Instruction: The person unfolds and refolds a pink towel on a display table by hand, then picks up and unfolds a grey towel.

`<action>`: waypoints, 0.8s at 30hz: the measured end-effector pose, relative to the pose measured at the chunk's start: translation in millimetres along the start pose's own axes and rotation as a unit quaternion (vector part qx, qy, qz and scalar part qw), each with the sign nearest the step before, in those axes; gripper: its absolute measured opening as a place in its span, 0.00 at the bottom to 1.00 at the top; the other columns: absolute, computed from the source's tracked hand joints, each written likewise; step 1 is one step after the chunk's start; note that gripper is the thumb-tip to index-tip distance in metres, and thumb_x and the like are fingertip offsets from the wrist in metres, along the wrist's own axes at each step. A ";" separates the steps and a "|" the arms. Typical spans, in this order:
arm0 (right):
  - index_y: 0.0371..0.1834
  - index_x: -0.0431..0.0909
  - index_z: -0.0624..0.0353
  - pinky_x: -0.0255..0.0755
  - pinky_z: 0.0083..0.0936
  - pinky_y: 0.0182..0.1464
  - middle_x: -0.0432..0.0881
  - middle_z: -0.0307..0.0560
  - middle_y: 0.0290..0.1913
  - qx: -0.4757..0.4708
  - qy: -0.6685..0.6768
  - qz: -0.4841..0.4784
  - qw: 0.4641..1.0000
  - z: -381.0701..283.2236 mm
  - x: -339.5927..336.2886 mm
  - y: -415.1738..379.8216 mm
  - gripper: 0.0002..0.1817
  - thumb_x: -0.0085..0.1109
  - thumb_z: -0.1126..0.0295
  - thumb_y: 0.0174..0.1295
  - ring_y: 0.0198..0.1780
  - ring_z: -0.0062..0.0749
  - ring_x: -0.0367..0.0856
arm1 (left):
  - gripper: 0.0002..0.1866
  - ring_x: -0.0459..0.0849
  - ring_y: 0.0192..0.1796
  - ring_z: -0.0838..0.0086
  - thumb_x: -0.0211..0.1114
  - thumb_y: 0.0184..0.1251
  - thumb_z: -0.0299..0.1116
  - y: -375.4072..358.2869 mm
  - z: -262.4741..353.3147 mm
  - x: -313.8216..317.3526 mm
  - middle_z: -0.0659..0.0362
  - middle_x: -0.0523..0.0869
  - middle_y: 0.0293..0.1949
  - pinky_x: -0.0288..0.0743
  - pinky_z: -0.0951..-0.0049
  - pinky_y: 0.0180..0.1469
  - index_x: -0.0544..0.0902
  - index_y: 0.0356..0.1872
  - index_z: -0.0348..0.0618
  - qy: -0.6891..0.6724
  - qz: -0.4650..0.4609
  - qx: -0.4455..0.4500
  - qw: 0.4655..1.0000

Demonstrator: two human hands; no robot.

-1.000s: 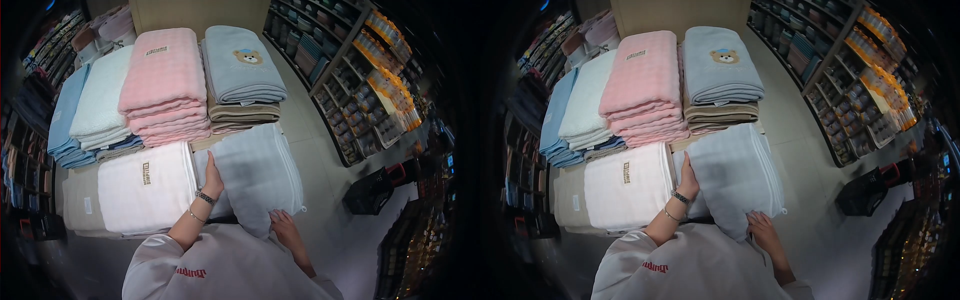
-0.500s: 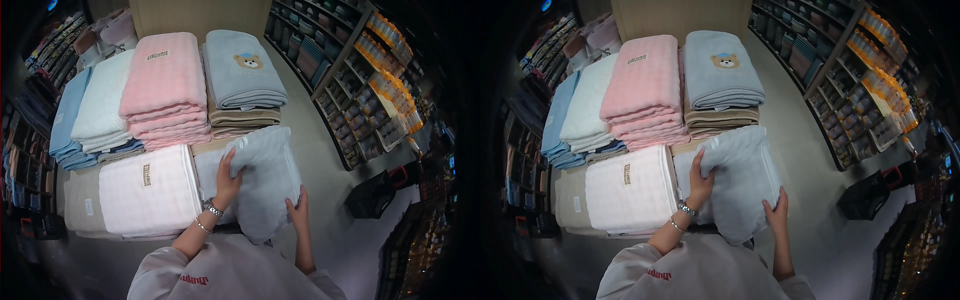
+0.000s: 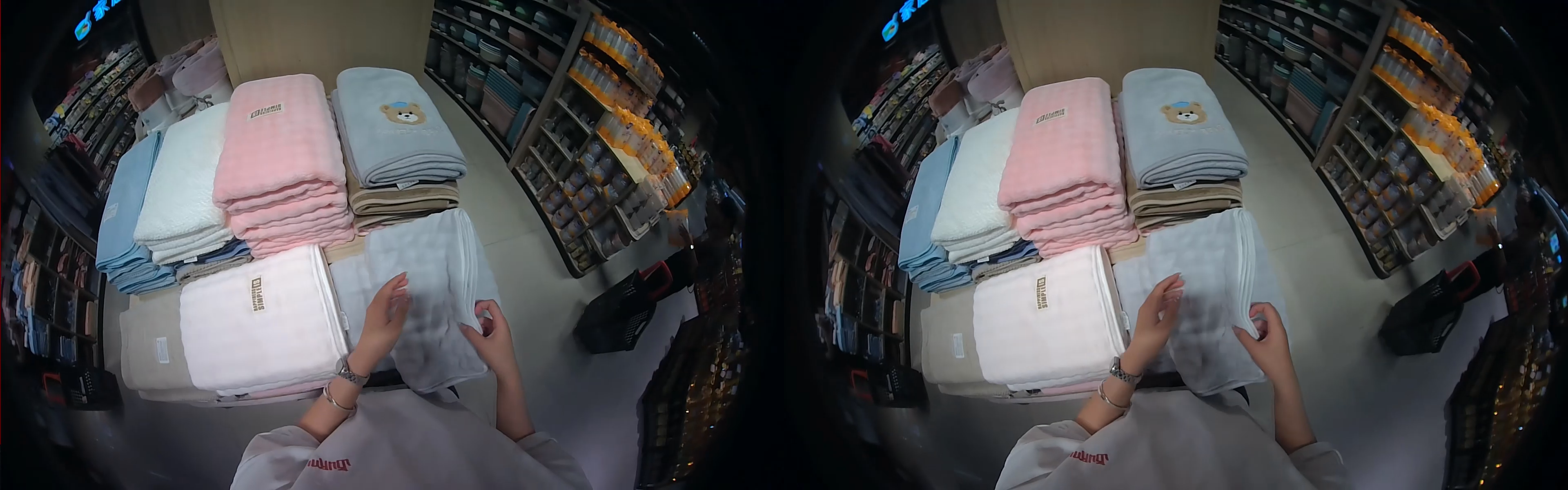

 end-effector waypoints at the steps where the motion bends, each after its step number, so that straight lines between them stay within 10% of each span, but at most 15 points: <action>1: 0.43 0.70 0.58 0.71 0.19 0.40 0.75 0.46 0.47 -0.028 0.055 -0.026 0.998 -24.6 11.1 -1.5 0.20 0.67 0.79 0.49 0.34 0.23 0.75 | 0.29 0.71 0.63 0.62 0.55 0.72 0.42 -6.4 7.4 -4.8 0.49 0.70 0.63 0.67 0.64 0.62 0.62 0.69 0.41 -0.088 0.002 -0.022 0.996; 6: 0.39 0.68 0.58 0.70 0.20 0.45 0.69 0.49 0.53 -0.183 0.032 -0.332 0.925 -123.1 137.8 -38.6 0.15 0.64 0.79 0.52 0.44 0.25 0.72 | 0.32 0.72 0.61 0.69 0.48 0.75 0.46 -34.6 41.4 -68.5 0.51 0.67 0.66 0.66 0.71 0.63 0.55 0.71 0.37 -0.327 0.083 0.000 0.941; 9: 0.38 0.66 0.60 0.68 0.24 0.46 0.59 0.54 0.64 -0.213 0.015 -0.428 0.878 -123.8 216.7 -58.2 0.14 0.62 0.77 0.54 0.46 0.31 0.68 | 0.27 0.74 0.55 0.73 0.60 0.68 0.35 -65.3 59.8 -129.8 0.52 0.76 0.56 0.67 0.74 0.58 0.66 0.64 0.32 -0.034 0.176 -0.043 0.983; 12: 0.41 0.67 0.59 0.67 0.27 0.49 0.55 0.59 0.73 -0.186 0.045 -0.498 0.846 -125.7 255.8 -78.4 0.14 0.61 0.74 0.56 0.49 0.35 0.69 | 0.22 0.76 0.51 0.72 0.62 0.64 0.28 -90.9 46.2 -180.9 0.52 0.81 0.49 0.67 0.75 0.57 0.72 0.57 0.30 -0.029 0.291 -0.058 0.955; 17: 0.54 0.69 0.57 0.58 0.40 0.65 0.55 0.55 0.73 -0.406 -0.011 -0.391 0.826 -158.4 240.6 -80.2 0.21 0.61 0.66 0.60 0.68 0.50 0.60 | 0.18 0.77 0.50 0.72 0.58 0.64 0.24 -129.2 92.4 -247.2 0.53 0.82 0.48 0.67 0.76 0.56 0.74 0.55 0.28 0.051 0.434 0.066 0.897; 20: 0.64 0.65 0.54 0.52 0.50 0.67 0.50 0.63 0.73 -0.398 -0.238 -0.210 0.861 -130.3 217.2 -42.4 0.29 0.62 0.64 0.59 0.71 0.59 0.52 | 0.18 0.79 0.48 0.73 0.60 0.64 0.26 -142.7 58.3 -305.1 0.54 0.82 0.47 0.69 0.75 0.54 0.75 0.54 0.29 0.044 0.429 0.031 0.902; 24: 0.71 0.57 0.48 0.34 0.63 0.69 0.38 0.74 0.73 -0.216 -0.311 -0.208 0.902 -59.0 231.8 -14.6 0.36 0.59 0.59 0.60 0.72 0.76 0.36 | 0.18 0.82 0.44 0.75 0.62 0.66 0.30 -151.7 -20.0 -332.2 0.55 0.84 0.46 0.75 0.75 0.48 0.76 0.54 0.33 -0.050 0.342 -0.100 0.933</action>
Point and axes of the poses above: each hand's wrist, its own y-axis towards the middle knuckle, its own x-axis out of the palm, z = x × y, the point moved 9 cm from there along y, towards the middle knuckle
